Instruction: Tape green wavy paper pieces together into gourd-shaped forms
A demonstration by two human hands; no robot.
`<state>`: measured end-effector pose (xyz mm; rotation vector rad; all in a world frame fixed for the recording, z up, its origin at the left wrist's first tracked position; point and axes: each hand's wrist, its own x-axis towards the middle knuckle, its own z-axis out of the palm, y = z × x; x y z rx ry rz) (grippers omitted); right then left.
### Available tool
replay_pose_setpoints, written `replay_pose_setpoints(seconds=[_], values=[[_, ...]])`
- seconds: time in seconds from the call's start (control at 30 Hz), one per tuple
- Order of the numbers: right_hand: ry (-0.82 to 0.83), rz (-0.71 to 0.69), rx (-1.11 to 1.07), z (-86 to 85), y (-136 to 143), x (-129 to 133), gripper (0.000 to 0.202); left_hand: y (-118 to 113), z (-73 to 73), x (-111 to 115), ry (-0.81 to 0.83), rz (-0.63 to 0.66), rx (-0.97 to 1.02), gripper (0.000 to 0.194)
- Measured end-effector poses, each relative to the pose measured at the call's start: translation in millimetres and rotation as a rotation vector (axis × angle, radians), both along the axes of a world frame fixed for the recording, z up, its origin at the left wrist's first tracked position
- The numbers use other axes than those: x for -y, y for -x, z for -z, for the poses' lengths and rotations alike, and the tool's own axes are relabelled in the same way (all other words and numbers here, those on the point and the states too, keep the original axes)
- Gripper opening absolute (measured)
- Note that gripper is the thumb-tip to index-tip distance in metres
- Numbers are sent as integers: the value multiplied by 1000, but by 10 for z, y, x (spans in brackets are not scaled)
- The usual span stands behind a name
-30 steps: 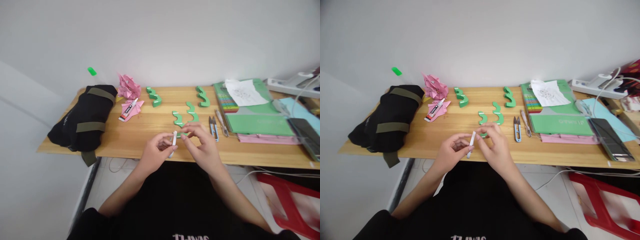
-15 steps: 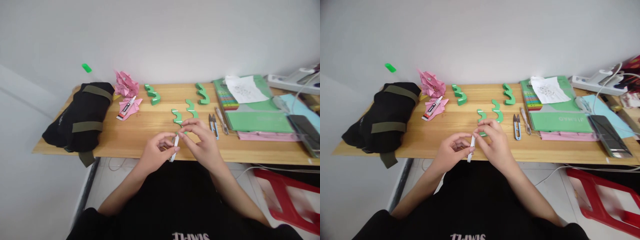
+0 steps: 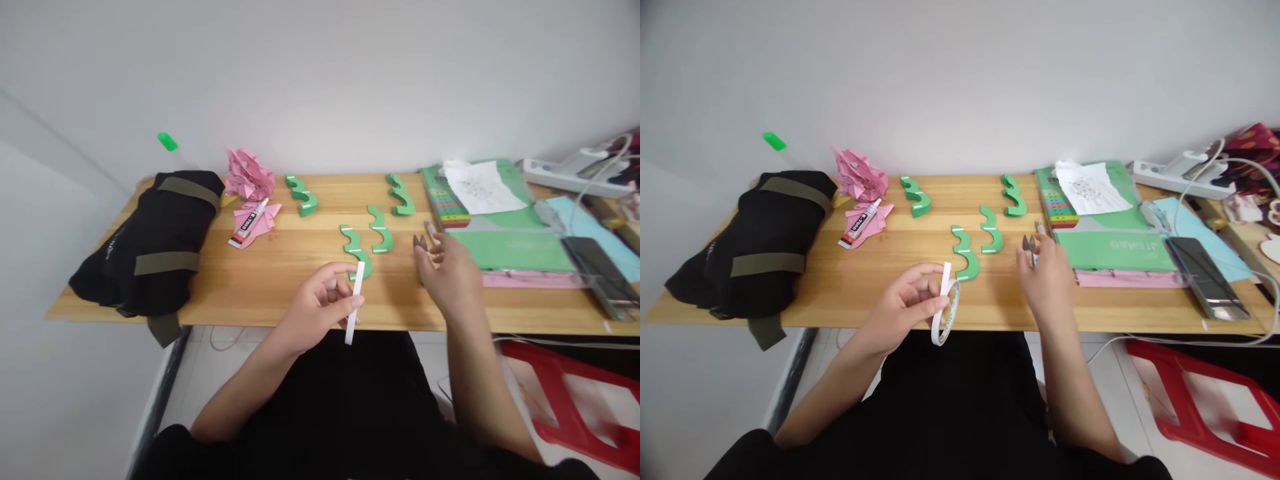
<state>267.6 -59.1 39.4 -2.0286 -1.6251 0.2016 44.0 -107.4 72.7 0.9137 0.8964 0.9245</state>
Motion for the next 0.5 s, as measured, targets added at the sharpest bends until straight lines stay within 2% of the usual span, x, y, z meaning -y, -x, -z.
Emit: replay_pose_setpoints(seconds=[0.07, 0.17, 0.3, 0.5], values=[[176, 97, 191, 70, -146, -71, 41, -2, -35, -14, -7, -15, 16, 38], [327, 56, 320, 103, -188, -129, 34, -11, -97, -36, -19, -18, 37, 38], [407, 40, 320, 81, -81, -171, 29, -14, -184, -56, -55, -24, 50, 39], [408, 114, 277, 80, -66, -141, 28, 27, -279, -67, -58, -19, 75, 40]])
